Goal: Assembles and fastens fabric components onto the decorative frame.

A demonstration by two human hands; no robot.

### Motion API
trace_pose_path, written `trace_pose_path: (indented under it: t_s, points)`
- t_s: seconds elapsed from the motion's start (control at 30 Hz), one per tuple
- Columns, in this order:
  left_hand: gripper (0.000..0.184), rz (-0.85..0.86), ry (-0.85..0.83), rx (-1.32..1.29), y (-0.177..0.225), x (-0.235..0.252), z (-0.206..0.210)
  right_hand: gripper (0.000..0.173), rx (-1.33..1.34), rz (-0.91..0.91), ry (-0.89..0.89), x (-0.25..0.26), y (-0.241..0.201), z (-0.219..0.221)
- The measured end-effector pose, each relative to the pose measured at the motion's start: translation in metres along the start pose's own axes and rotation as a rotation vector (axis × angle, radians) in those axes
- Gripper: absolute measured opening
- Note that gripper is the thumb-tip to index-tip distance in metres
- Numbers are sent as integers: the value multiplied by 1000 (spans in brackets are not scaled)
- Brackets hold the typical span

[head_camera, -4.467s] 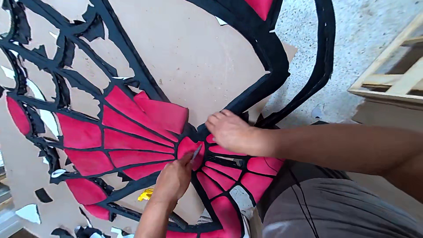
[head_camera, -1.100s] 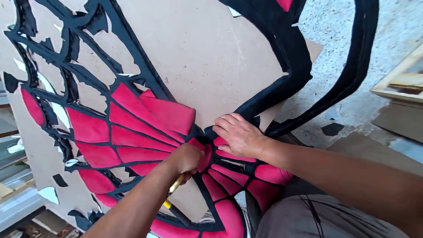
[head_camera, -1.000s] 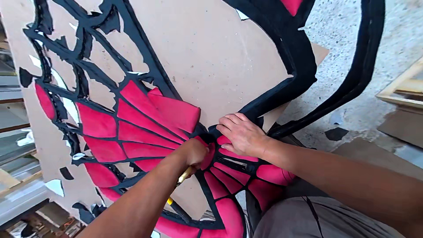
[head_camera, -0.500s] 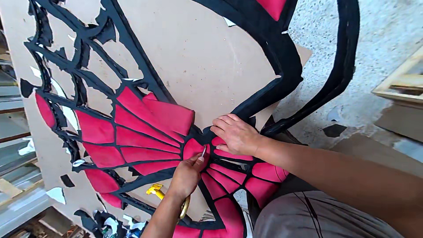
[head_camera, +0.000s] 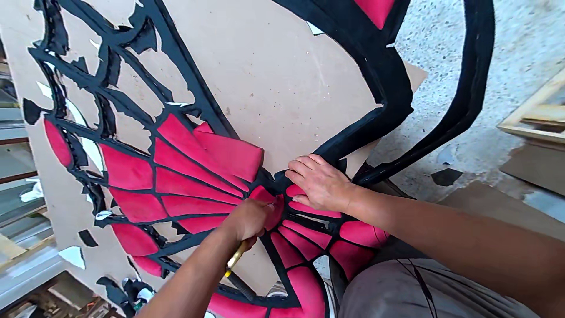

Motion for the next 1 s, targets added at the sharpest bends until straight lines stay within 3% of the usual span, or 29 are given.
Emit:
trace_pose_path:
  t_s: [0.2, 0.4, 0.63, 1.0]
  points:
    - [38, -106, -75, 64, 16, 5, -7, 53, 6, 16, -1, -3, 0, 0]
    - [42, -38, 84, 239, 21, 7, -3, 52, 40, 12, -5, 0, 0, 0]
    - [41, 242, 76, -304, -23, 13, 23, 56, 34, -7, 4, -2, 3, -1]
    - [36, 223, 166, -203, -26, 21, 19, 57, 8, -12, 14, -2, 2, 1]
Point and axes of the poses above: each hand's wrist, its own x-axis towards the middle knuckle, its own z-axis out of the palm, y = z × x, the point moved 8 cm from there along x, towards the middle knuckle, and after that the axes turned 12 degrees about x, right-handed, at the moved point
